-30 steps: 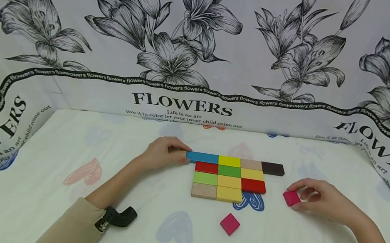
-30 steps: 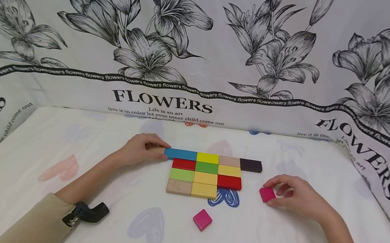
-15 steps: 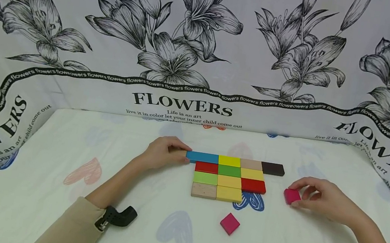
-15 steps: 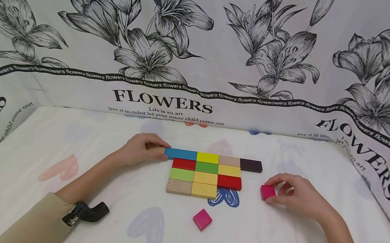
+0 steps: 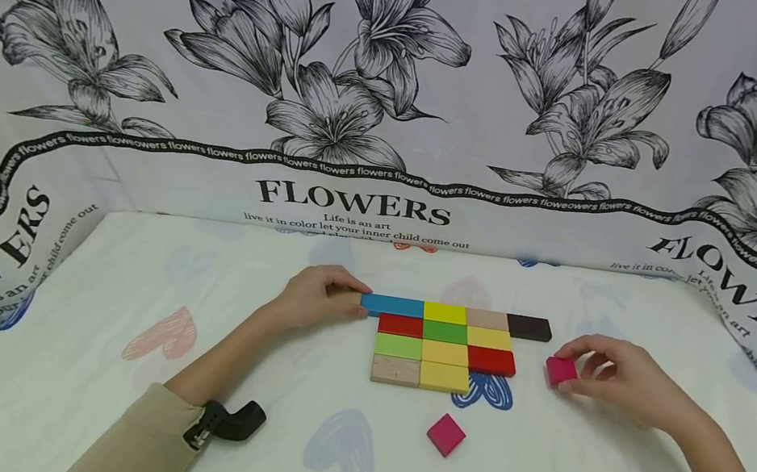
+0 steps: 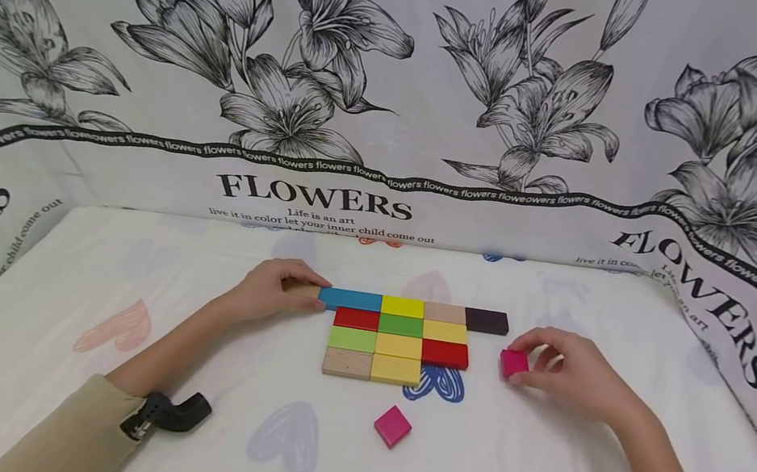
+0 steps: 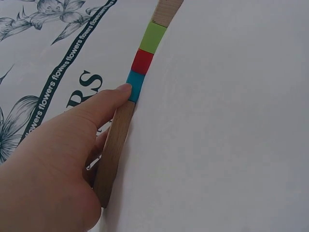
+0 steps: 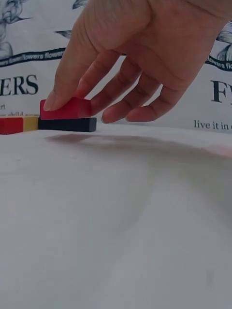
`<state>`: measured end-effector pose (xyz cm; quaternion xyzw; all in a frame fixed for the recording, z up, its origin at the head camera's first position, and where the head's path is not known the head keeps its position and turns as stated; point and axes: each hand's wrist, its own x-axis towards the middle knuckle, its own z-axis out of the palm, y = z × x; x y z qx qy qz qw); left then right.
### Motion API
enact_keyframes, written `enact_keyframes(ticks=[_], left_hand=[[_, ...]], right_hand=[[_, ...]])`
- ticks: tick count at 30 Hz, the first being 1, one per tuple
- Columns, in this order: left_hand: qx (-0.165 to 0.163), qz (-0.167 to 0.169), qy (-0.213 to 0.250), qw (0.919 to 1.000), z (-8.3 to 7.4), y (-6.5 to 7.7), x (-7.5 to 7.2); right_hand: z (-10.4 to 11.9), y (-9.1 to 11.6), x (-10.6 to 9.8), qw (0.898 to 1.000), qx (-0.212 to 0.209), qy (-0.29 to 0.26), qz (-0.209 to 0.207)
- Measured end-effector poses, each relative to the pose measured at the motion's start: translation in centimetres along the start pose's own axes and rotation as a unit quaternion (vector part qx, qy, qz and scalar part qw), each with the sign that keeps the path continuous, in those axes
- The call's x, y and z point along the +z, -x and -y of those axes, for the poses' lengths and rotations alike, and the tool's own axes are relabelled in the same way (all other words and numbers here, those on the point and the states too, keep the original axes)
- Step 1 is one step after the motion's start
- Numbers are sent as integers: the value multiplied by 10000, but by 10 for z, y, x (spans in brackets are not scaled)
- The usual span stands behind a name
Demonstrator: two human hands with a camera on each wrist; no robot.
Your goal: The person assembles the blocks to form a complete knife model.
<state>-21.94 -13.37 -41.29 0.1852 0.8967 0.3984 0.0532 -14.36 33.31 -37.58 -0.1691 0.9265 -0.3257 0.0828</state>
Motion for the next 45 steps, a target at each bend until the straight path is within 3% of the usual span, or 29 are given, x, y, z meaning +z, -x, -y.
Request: enact_keyframes(ticks=[9, 21, 45], left_hand=[[-83, 32, 13, 10000, 0, 0, 0], [-56, 24, -40, 10000, -1, -1, 1], [-2, 12, -28, 10000, -1, 1, 0]], right_hand=[[16, -16, -6, 9994, -280, 201, -59], [35, -37, -4, 9998, -34, 177, 28], [30, -45, 14, 9997, -101, 69, -190]])
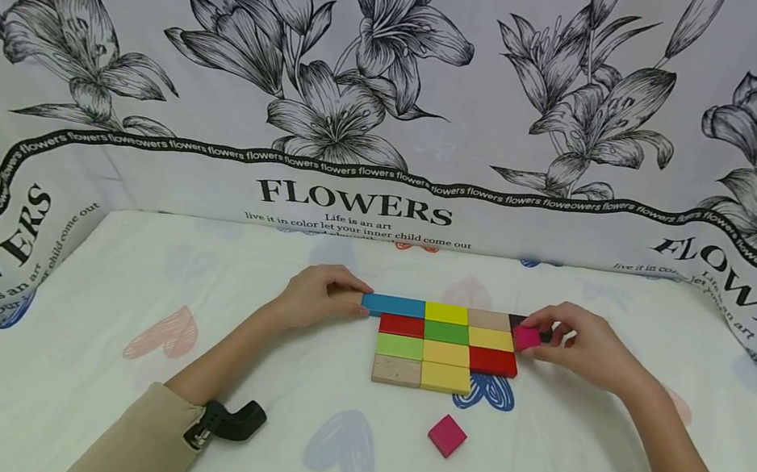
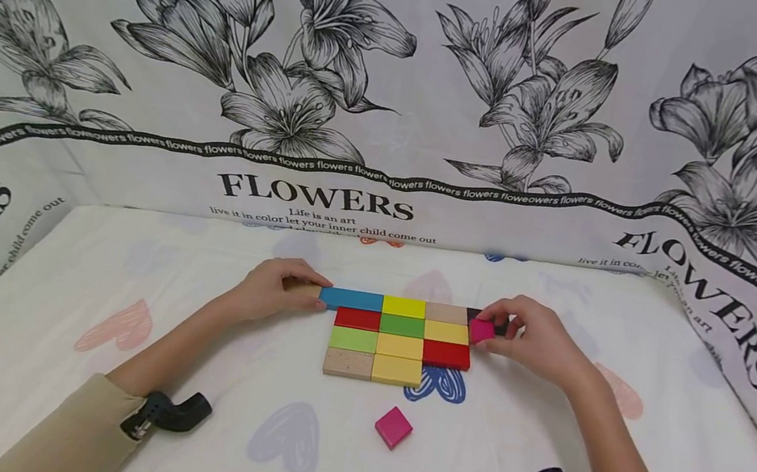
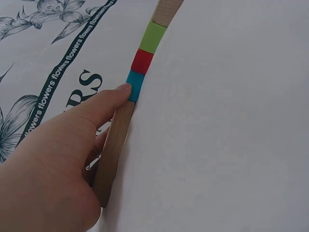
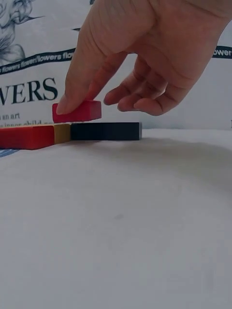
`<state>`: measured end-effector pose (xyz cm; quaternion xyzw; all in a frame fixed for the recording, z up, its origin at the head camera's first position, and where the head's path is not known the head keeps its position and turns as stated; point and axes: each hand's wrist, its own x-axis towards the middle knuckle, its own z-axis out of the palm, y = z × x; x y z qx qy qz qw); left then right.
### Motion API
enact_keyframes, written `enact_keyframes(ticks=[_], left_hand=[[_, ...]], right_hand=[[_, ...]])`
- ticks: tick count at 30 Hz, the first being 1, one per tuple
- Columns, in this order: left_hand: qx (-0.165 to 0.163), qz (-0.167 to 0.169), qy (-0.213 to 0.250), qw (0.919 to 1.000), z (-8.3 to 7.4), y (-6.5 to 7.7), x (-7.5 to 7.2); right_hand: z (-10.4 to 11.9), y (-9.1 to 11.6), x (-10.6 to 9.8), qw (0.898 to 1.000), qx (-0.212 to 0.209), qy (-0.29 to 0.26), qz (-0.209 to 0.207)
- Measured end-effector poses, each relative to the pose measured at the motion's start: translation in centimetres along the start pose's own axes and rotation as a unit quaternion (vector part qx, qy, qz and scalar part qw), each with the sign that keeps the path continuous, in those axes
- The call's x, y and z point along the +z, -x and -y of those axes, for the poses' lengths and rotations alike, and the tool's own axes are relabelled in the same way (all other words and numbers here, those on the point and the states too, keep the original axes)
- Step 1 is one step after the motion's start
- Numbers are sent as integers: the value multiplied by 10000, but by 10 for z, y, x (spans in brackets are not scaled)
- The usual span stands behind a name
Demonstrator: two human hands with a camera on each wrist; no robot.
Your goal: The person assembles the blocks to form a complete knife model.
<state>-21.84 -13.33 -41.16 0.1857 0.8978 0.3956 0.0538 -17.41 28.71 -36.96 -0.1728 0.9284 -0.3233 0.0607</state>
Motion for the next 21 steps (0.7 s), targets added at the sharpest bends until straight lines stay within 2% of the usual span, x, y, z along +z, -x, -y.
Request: enact_keyframes(ticks=[9, 21], left_hand=[[-3, 13, 9, 10000, -1, 0, 0], [-29, 15, 34, 10000, 0, -1, 0]], right_hand=[[-1, -1, 2, 9996, 182, 139, 162], [0, -4, 6, 9995, 165, 114, 254]])
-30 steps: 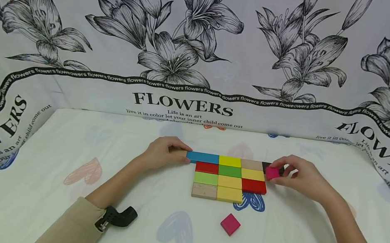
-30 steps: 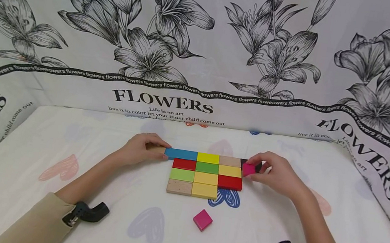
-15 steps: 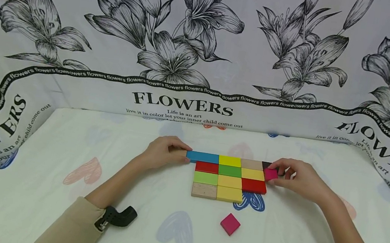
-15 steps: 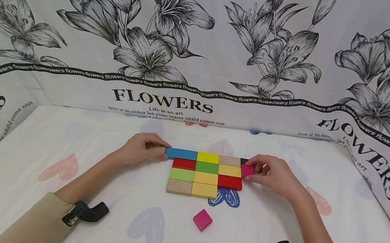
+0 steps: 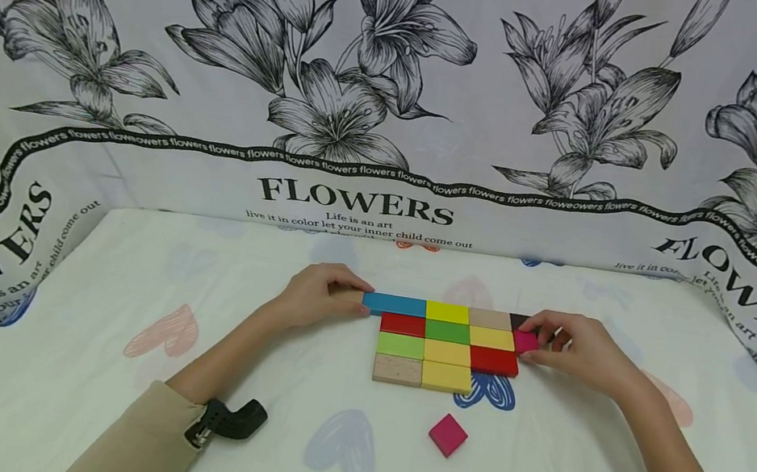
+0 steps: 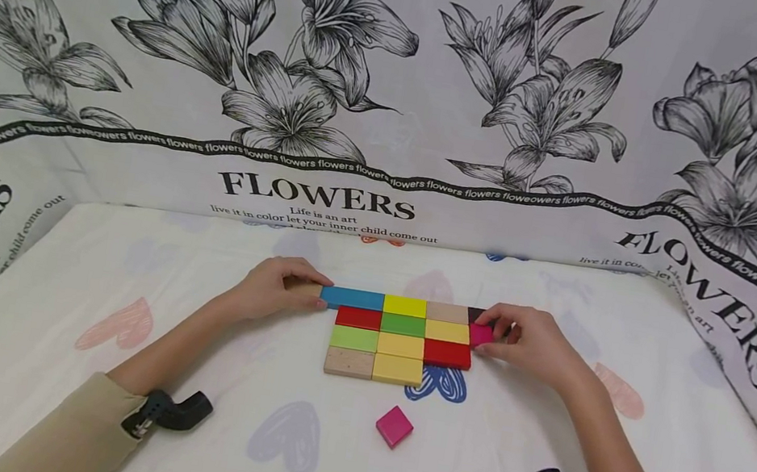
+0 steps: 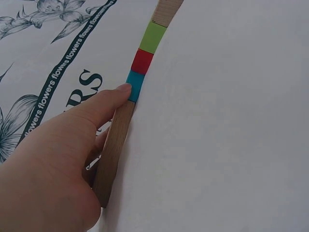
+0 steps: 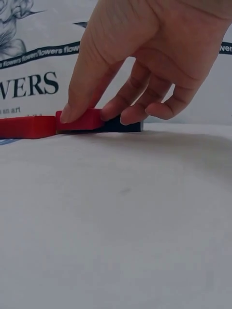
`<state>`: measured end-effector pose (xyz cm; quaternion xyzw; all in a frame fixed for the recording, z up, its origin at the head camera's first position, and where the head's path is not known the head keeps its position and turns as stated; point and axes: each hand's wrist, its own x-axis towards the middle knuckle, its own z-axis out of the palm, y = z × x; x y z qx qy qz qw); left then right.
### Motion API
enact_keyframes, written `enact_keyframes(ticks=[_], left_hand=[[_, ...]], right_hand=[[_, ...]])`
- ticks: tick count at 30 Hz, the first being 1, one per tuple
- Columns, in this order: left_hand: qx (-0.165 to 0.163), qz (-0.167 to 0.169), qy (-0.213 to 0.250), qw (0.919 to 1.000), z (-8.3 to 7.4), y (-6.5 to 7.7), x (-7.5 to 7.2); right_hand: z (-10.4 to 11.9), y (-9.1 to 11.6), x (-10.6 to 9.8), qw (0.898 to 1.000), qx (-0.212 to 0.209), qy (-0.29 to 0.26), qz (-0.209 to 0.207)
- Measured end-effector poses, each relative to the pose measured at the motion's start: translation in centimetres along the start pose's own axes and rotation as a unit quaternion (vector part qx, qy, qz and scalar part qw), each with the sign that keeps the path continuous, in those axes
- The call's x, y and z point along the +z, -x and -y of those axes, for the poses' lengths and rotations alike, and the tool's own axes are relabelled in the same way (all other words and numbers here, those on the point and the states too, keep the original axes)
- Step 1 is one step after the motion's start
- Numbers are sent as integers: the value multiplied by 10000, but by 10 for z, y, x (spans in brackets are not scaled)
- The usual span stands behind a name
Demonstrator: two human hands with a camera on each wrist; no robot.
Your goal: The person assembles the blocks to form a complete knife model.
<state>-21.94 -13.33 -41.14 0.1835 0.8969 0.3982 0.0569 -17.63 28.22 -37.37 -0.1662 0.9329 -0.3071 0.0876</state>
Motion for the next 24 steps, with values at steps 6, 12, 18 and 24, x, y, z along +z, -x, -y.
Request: enact_keyframes(ticks=[6, 12, 18, 24], left_hand=[[-36, -11, 23, 10000, -2, 1, -1], [-35, -10, 41, 10000, -2, 1, -1], [-27, 6, 58, 10000, -1, 0, 0], [-14, -8, 60, 10000, -1, 1, 0]], right_hand=[[0, 0, 1, 10000, -26, -38, -8], [-1, -1, 2, 9999, -23, -98, -16], [-1, -1, 3, 9999, 49, -153, -16], [1, 1, -2, 9999, -23, -48, -96]])
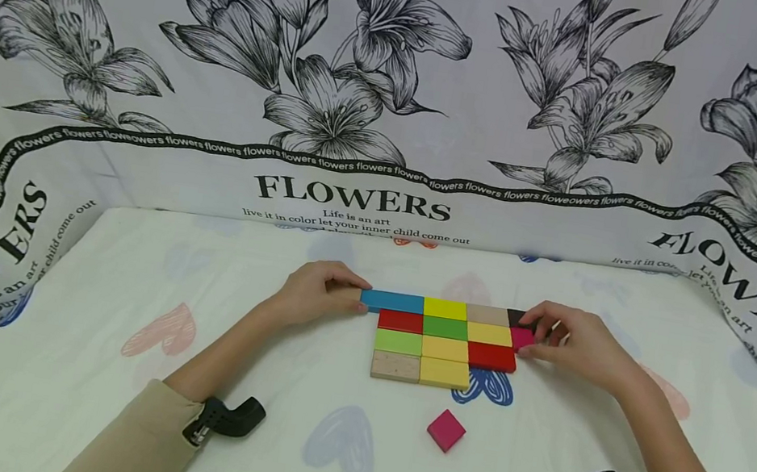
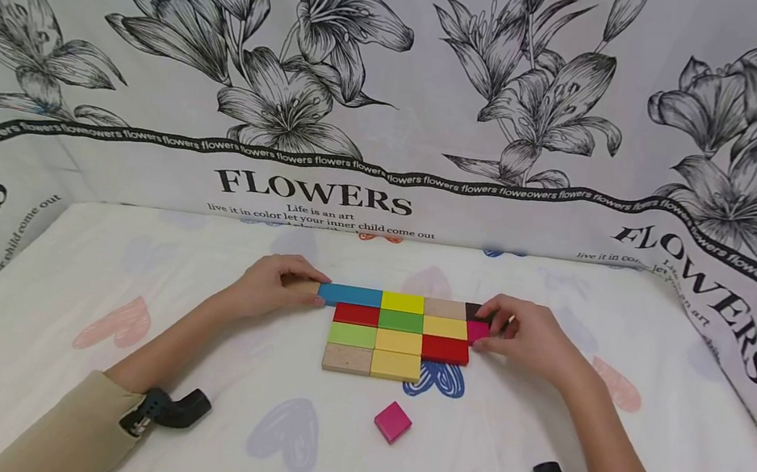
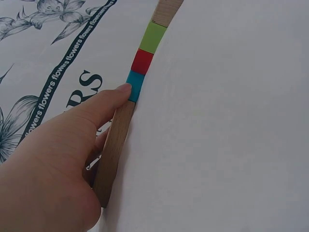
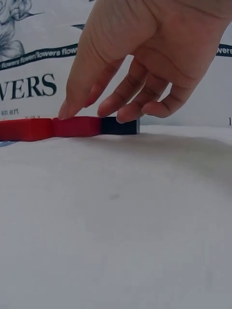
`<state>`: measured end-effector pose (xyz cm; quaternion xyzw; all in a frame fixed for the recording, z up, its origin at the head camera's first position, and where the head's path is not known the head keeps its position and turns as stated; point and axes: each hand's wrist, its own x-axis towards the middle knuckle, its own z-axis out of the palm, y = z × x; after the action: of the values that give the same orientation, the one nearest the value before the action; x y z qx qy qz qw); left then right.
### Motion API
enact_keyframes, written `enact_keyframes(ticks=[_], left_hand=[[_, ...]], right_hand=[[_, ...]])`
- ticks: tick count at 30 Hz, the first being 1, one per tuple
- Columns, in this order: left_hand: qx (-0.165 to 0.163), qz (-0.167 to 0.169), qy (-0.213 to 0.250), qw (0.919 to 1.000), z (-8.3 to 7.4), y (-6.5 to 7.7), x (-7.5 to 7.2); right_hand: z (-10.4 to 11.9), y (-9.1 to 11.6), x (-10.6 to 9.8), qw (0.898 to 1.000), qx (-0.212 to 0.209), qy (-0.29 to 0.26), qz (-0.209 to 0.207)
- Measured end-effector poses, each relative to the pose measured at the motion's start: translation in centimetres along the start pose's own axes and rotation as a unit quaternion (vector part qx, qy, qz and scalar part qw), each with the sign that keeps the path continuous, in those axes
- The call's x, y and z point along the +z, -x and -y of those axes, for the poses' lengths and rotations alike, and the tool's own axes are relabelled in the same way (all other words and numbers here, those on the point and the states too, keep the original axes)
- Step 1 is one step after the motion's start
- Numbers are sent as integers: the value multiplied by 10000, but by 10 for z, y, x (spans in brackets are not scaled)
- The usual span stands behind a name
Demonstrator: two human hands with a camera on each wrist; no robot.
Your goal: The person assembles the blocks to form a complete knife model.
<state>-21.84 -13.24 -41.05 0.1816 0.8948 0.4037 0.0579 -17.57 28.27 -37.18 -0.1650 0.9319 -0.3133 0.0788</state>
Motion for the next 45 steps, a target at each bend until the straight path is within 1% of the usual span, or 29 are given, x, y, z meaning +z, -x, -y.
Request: enact_keyframes(ticks=[5, 7, 12, 18, 21, 26, 31, 35, 42, 45], left_hand=[[0, -13, -18, 10000, 0, 1, 0], [-6, -8, -30, 10000, 1, 1, -1], [-24, -12, -11, 10000, 0, 1, -1], [12, -11, 20, 10000, -1, 2, -1], [13, -3, 36, 10000, 0, 1, -1], [30, 5, 17, 10000, 1, 0, -1], [0, 4, 36, 10000, 1, 0, -1], [-23, 9, 53, 10000, 0, 0, -1], [14, 11, 14, 10000, 1, 0, -1], [-31, 17, 43, 10000, 1, 0, -1]], right_hand=[[2, 3, -5, 9997, -162, 75, -136], [5, 4, -5, 9997, -198, 9, -149], [20, 4, 1, 9992, -320, -229, -13], [42, 6, 15, 9978, -470, -321, 331], [51, 8, 21, 9958, -634, -418, 521], [60, 11, 30, 9879, -1026, -768, 875], [68, 13, 41, 9785, -1193, -1072, 1294], [74, 15, 49, 9752, -1232, -1051, 1509], [82, 17, 57, 9708, -955, -1046, 1938], [85, 18, 58, 9686, -871, -1062, 2073]])
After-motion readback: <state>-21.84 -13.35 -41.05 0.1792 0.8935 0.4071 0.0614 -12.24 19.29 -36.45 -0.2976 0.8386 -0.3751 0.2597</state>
